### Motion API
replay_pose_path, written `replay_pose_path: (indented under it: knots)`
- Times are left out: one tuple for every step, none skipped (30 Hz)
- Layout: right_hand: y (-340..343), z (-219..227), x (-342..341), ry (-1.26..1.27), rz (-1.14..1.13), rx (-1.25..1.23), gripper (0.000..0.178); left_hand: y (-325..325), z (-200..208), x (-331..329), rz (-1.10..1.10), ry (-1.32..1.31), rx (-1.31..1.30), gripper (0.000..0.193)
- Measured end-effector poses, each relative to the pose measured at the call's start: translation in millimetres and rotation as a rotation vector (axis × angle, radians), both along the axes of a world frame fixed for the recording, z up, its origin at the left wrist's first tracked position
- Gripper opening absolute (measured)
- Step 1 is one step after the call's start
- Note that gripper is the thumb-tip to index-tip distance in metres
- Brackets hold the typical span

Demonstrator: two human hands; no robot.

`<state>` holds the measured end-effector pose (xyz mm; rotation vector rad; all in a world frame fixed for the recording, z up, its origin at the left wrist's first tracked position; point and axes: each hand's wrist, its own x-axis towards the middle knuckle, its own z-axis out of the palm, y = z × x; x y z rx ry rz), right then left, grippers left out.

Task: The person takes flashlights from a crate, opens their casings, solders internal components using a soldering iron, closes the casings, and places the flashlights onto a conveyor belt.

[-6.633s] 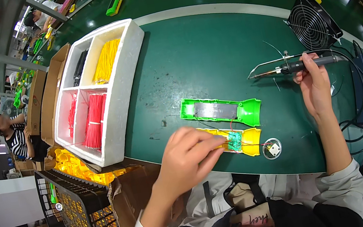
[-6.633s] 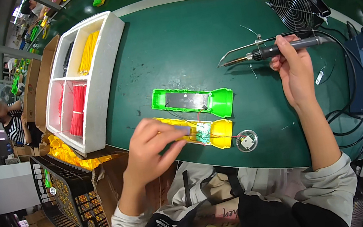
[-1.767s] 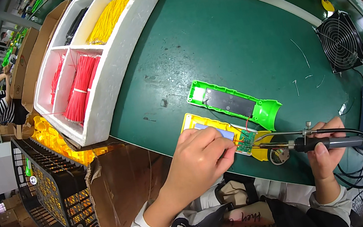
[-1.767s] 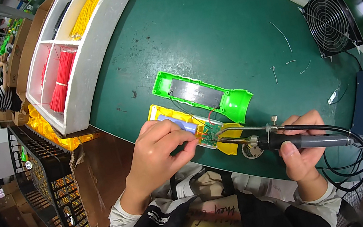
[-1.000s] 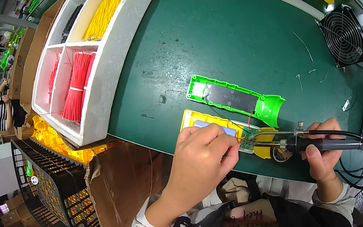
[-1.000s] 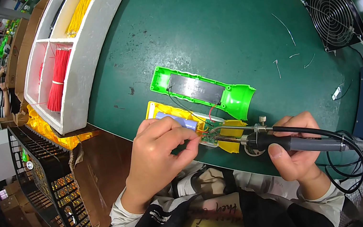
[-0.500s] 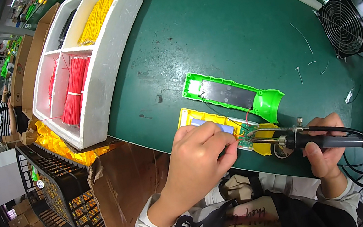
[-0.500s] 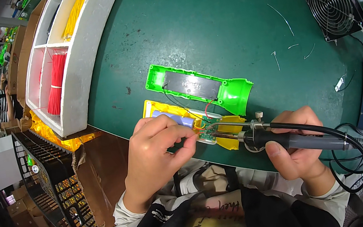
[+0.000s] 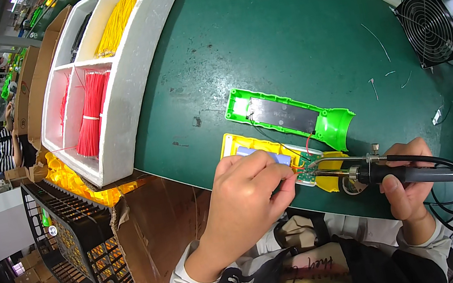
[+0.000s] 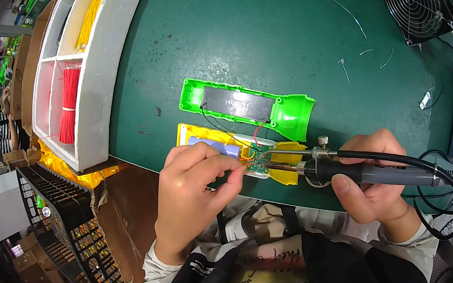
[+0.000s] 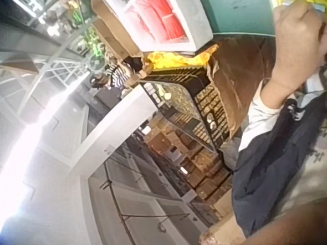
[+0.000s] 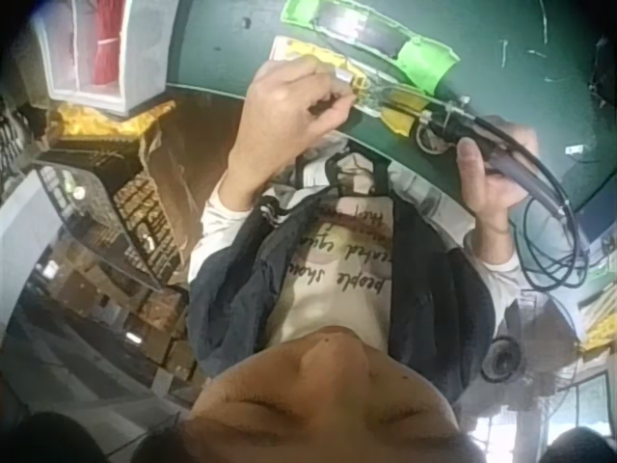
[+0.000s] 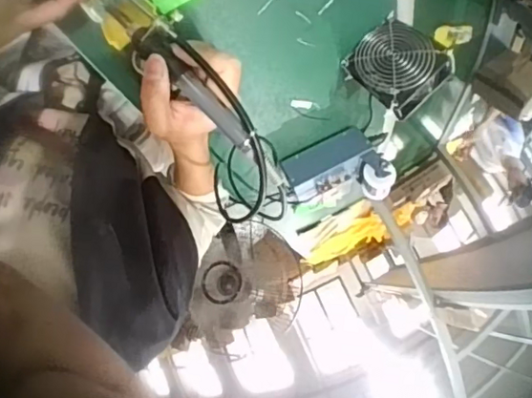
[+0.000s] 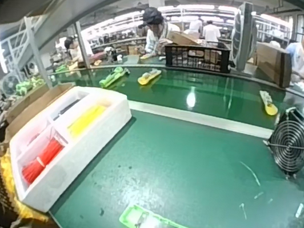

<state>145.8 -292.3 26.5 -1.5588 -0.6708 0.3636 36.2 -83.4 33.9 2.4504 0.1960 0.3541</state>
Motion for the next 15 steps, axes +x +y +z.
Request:
replay_pose_path:
  knots:
    - [0.2,0.0,-0.2,0.006,-0.004,0.004,0.028,0.4,-0.5,-0.2,-0.008,-0.008,0.010,0.011]
    - [0.1,-0.2,0.1,0.007,-0.005,0.004,0.028,0.7,-0.8,-0.1,-0.016,-0.016,0.020,0.011]
    - [-0.2,-0.6,0.4,0.003,0.007,0.006,0.027,1.1,-1.0,-0.1,-0.017,-0.016,0.019,0.011]
    - [-0.3,-0.8,0.7,0.000,0.019,0.009,0.027,1.5,-1.0,-0.1,-0.023,-0.010,0.028,0.012]
    - [-0.3,-0.6,0.7,0.000,0.019,0.008,0.027,1.7,-1.1,-0.3,-0.028,-0.004,0.036,0.012]
    - [-0.2,-0.1,0.6,-0.008,0.015,-0.004,0.027,1.8,-1.0,-0.3,-0.028,-0.003,0.035,0.012]
    - [-0.1,0.3,0.5,-0.016,0.012,-0.017,0.027,1.7,-0.7,-0.2,-0.030,-0.004,0.039,0.012]
    - [0.3,0.4,0.3,-0.016,0.012,-0.017,0.027,1.7,-0.5,-0.1,-0.032,-0.004,0.042,0.012]
    - [0.8,0.5,0.0,0.003,0.010,0.004,0.027,1.6,-0.5,-0.1,-0.032,-0.004,0.042,0.012]
    - [1.0,0.6,-0.1,0.022,0.008,0.026,0.027,1.4,-0.6,-0.1,-0.033,-0.003,0.039,0.012]
    - [0.6,0.1,0.2,0.023,0.007,0.026,0.027,1.4,-0.7,-0.1,-0.034,-0.001,0.036,0.012]
    - [-0.1,-0.7,0.6,-0.007,0.011,0.006,0.027,1.5,-0.5,0.0,-0.035,-0.001,0.036,0.012]
    - [-0.5,-1.1,0.9,-0.036,0.015,-0.013,0.027,1.6,-0.3,0.1,-0.035,0.001,0.038,0.012]
    - [-0.1,-1.0,0.9,-0.035,0.015,-0.013,0.027,1.7,-0.3,0.1,-0.035,0.004,0.040,0.012]
    - [0.4,-0.5,0.9,-0.025,0.012,-0.011,0.027,1.7,-0.5,0.0,-0.035,0.005,0.040,0.012]
